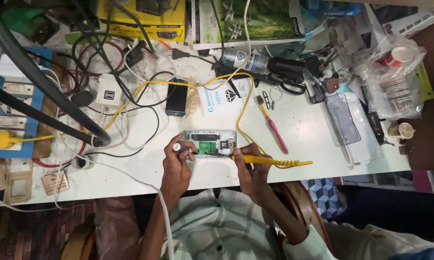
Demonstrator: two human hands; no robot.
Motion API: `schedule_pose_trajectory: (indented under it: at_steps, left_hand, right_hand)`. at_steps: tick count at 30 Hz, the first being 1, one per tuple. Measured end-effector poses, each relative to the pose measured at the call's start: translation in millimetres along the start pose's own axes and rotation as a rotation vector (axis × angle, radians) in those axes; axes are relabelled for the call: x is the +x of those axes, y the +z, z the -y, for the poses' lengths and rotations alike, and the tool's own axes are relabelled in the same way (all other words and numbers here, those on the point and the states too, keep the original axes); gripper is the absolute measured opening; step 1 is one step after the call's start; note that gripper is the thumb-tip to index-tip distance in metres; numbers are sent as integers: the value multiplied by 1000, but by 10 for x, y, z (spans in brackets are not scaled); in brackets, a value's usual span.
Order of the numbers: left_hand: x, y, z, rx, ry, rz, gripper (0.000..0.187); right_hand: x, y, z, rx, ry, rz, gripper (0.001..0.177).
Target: The person uses a soldering iron and solder to work on a disassembled mobile phone's circuit board. They repeatedly apply solder to various points on the board while holding the device steady.
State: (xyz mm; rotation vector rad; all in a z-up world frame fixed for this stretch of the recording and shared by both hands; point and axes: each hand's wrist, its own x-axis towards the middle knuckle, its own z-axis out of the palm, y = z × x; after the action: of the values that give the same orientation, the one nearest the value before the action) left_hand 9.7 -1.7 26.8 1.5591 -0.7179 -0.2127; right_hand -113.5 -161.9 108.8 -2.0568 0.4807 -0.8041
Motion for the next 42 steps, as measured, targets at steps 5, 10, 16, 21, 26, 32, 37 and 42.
schedule_pose_trajectory:
  at_steps: [5,10,16,21,26,32,37,42]
  left_hand:
    - [-41,-3,-49,40,-69,1,35]
    - [-104,17,-90,74,62,-36,34]
    - [-61,2,-101,23,18,-35,32]
    - [-55,25,-87,-21,-90,-67,31]
    - [-53,0,-5,9,-30,-53,28]
    - [8,17,-51,-6,-59,-49,25]
    - [-76,3,-111,28,-6,-36,26]
    - [-34,3,-163,4,-39,-61,21]
  right_hand:
    - [-66,-5,-94,-26,9,-17,17]
    - [-147,-35,-204,46,90,-25,13]
    - [-153,-42,-192,-34,-18,21,11]
    - [-180,-31,-110,-187,-425,-4,15]
    - [-168,7,-125,-117,-348,35,16]
    - [-156,2,-92,-245,-398,4,7]
    - [-219,-17,-156,-96,-239,51,10]
    - [-216,2,-255,-56,-139,-7,13]
